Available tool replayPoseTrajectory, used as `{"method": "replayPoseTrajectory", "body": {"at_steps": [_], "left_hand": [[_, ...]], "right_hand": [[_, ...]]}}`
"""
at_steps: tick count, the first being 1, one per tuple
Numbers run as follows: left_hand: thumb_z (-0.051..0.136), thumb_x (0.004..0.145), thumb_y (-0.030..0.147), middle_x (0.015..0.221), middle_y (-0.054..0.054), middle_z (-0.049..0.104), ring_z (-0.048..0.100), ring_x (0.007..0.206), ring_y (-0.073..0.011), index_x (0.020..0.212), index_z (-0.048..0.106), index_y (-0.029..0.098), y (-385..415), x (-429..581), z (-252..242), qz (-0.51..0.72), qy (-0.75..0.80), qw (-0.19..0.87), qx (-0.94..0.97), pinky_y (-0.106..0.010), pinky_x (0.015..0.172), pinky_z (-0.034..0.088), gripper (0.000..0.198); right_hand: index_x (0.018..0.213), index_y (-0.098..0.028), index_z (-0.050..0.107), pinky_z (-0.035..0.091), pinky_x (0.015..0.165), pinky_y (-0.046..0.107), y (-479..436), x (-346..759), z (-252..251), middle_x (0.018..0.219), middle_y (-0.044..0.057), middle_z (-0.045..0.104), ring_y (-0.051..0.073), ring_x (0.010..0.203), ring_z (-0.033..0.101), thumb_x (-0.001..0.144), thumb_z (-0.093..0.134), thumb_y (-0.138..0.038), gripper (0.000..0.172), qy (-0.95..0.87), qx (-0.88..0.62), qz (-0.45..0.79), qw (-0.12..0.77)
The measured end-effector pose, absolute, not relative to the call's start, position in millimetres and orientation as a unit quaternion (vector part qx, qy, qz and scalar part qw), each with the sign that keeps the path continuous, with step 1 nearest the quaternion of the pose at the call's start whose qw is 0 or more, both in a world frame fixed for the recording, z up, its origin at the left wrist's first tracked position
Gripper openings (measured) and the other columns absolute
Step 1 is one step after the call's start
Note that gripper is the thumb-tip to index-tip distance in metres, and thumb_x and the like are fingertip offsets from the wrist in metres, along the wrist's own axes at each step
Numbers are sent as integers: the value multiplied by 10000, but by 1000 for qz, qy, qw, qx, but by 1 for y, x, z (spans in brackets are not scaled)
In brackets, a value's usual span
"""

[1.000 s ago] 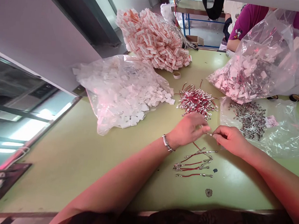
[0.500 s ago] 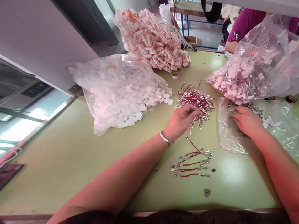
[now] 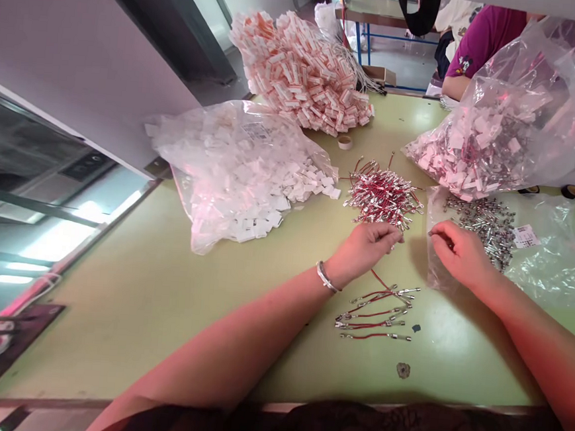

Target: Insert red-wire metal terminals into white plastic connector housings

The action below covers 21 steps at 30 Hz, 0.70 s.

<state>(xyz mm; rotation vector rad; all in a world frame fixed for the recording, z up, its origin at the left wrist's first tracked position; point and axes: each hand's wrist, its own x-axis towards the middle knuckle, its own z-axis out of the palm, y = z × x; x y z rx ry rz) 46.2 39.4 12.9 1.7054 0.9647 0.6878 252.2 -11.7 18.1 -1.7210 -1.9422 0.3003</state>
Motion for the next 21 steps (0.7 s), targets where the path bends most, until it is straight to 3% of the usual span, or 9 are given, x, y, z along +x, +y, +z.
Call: {"method": "replayPoseTrajectory", "body": {"at_steps": [4,10,16,19,21], "left_hand": [[530,848,273,609,27,546,468,565,-87,763,642,155,28,52,12,267,372,526,716,-221,549,377,184],[512,859,260,599,26,552,451,549,-81,721,623,152,26,53,8,261,368,535,714,-218,543,369,207],[500,870,269,582,31,551,459,536,-82,760,626,154,28,51,6,262,370,523,722,-212,539,386,203],[482,886,286,594,21,576,480,538,-92,761,633,162,26,49,2,259,367,468,762,-215,535,400,233],[468,900,293,653,-4,628,532,594,-112,784,652,170,23,47,-4,257,347,372,822,-233,578,422,250]], "right_hand": [[902,-204,631,451,649,271,-23,231,15,762,13,675,137,675,599,880,504,-293,157,-701,-581,219,350],[869,-213,646,456,652,275,-27,227,14,729,3,667,126,659,598,882,503,-284,161,-696,-578,246,348],[886,-207,650,420,537,254,-27,228,12,677,-13,626,92,501,509,887,472,-307,204,-680,-584,296,329],[830,-203,656,407,545,255,-26,231,14,638,-15,612,105,529,513,869,487,-305,201,-688,-585,297,312],[747,-200,651,400,553,257,-26,233,17,600,-15,608,118,554,523,841,514,-293,190,-700,-585,304,275]]}}
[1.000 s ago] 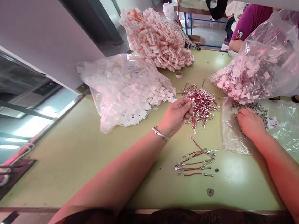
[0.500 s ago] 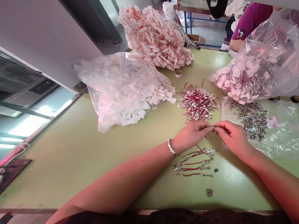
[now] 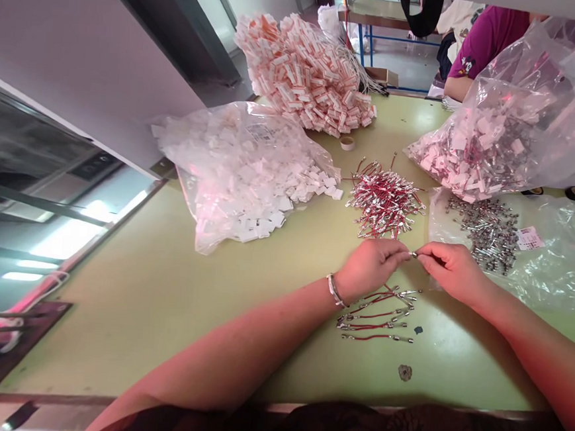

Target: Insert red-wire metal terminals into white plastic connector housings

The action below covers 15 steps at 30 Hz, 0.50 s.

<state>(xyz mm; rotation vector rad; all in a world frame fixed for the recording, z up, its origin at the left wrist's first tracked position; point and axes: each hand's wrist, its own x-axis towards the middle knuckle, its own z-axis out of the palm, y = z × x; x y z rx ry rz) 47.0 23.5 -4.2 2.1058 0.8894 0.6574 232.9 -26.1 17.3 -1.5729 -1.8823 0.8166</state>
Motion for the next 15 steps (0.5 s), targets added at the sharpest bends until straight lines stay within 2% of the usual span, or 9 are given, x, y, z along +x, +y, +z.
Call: {"method": "replayPoseTrajectory", "body": {"at_steps": [4,8,11,15], "left_hand": [[416,911,220,762,-39,689,597,684,-151,935,677,184,17,43,-13,209,250,192,926,-262,613,430,264],[434,923,236,781,-38,690,601,706,-151,938,675,185,24,40,-2,200,216,192,936,-270,638,446,247],[512,902,361,720,-40,653,575,702,-155,777,660,177,41,35,9,254,304,188,899,-289,679,454,267],[609,811,426,673,-62,581,527,705,-200,661,595,177,64,26,4,255,489,73,831,-320,627,428,291]], "right_hand": [[615,-201,606,390,523,250,-28,235,26,546,-22,613,111,495,513,820,522,-267,230,-680,-589,394,190],[637,-203,614,358,464,249,-29,234,27,549,-23,622,97,423,464,836,521,-298,240,-661,-603,406,185],[725,-214,661,389,540,263,-30,231,24,631,-6,660,118,534,537,854,525,-291,203,-718,-582,334,188],[710,-226,680,360,562,287,-27,233,25,653,18,640,135,582,524,883,520,-390,287,-806,-527,239,121]]}}
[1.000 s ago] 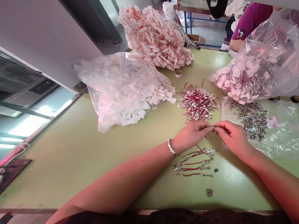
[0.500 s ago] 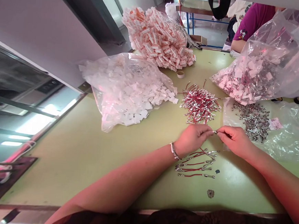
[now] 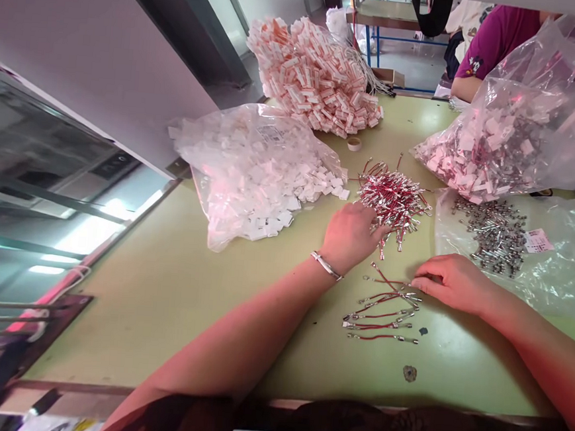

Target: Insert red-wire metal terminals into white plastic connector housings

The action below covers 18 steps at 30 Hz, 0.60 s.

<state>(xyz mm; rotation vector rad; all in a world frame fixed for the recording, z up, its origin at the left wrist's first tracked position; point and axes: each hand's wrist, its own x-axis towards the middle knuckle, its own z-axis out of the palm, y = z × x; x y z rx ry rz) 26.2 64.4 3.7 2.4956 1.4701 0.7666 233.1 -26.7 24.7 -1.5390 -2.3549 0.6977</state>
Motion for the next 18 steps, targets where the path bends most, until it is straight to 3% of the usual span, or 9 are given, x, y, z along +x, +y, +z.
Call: {"method": "replayPoseTrajectory", "body": {"at_steps": [4,7,11,16,18], "left_hand": [[630,751,303,642,-48,561,490,628,-172,605,569,183,76,23,-13,231,497,104,830,-283,548,374,199],[589,758,259,575,-16,548,450,538,-130,571,584,182,81,21,-15,234,503,209,805,-262,502,325,202],[591,759,266,564,2,548,463,533,-118,593,622,175,89,14,-3,220,511,315,769,-262,527,352,192],[553,776,186,751,-47,612,545,734,-155,644,593,160,85,13,19,322,470,250,783,-305,698,426,140],[506,811,172,747,-44,618,547,709,-145,713,586,160,76,19,23,328,459,301,769,-298,682,439,127]], "right_hand": [[771,-214,683,340,558,295,-8,264,28,711,39,630,152,620,534,933,417,-379,353,-764,-628,113,96],[908,-195,685,331,570,303,9,297,25,916,81,645,196,747,574,886,497,-321,228,-697,-717,-12,13],[959,-151,664,336,592,311,17,317,12,973,127,627,236,851,583,870,506,-249,206,-684,-720,-93,-73],[919,-90,657,343,593,332,15,311,8,942,188,630,267,847,589,899,401,-202,281,-689,-706,-144,-76],[925,-93,652,337,579,335,13,304,13,887,183,647,268,780,599,901,392,-233,297,-667,-729,-151,-40]]}}
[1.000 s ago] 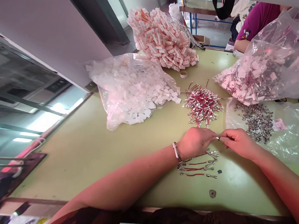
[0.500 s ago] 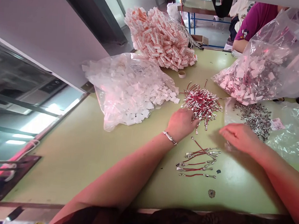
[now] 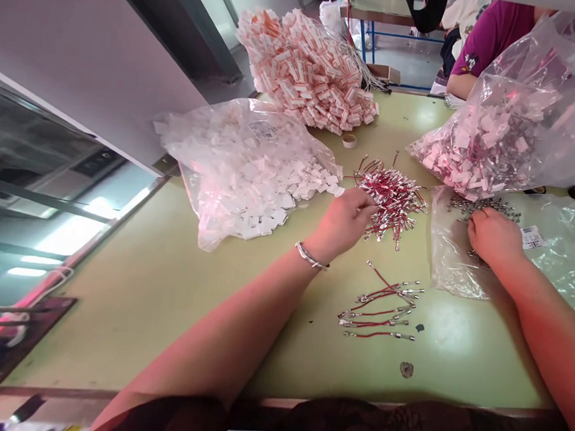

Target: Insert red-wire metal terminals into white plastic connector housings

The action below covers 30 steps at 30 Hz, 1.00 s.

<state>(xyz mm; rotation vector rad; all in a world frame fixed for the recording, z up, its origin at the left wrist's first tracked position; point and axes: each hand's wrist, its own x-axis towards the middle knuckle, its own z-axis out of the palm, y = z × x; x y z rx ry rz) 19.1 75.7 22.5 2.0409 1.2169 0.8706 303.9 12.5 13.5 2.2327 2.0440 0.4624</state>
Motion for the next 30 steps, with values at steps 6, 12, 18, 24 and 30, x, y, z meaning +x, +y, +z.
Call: {"method": "replayPoseTrajectory", "body": {"at_steps": [6,12,18,24,30], "left_hand": [[477,861,224,728,-12,636,560,654,-109,787,607,154,38,44,11,240,386,514,728,-258,662,463,165],[500,872,263,621,23,594,524,574,-92,717,623,160,25,51,3,250,380,487,745,-224,581,434,223],[441,931,289,661,-14,631,558,607,-116,783,644,155,28,40,-3,254,287,249,889,-231,566,425,285],[347,976,304,658,-32,613,545,579,-136,820,642,150,28,34,-7,193,147,19,970,-254,520,398,368],[344,967,459,1070,-111,660,595,986,-219,1129,607,161,29,24,21,249,194,39,948,-379,864,468,430]], "right_hand": [[925,-182,635,395,593,291,-11,255,23,727,48,672,167,611,580,890,459,-292,210,737,636,-53,-223],[870,-199,653,431,640,272,-23,228,8,721,14,667,134,653,583,892,489,-257,175,759,553,-158,-305],[773,-195,668,401,557,252,-22,234,15,634,-10,639,115,570,540,850,524,-265,177,743,558,-263,-260],[605,-191,596,393,537,250,-29,228,25,553,-18,621,108,511,521,818,534,-272,236,691,581,-388,-184],[706,-190,629,383,532,259,-25,228,22,565,-19,599,117,516,509,809,540,-315,185,679,599,-345,-247]]}}
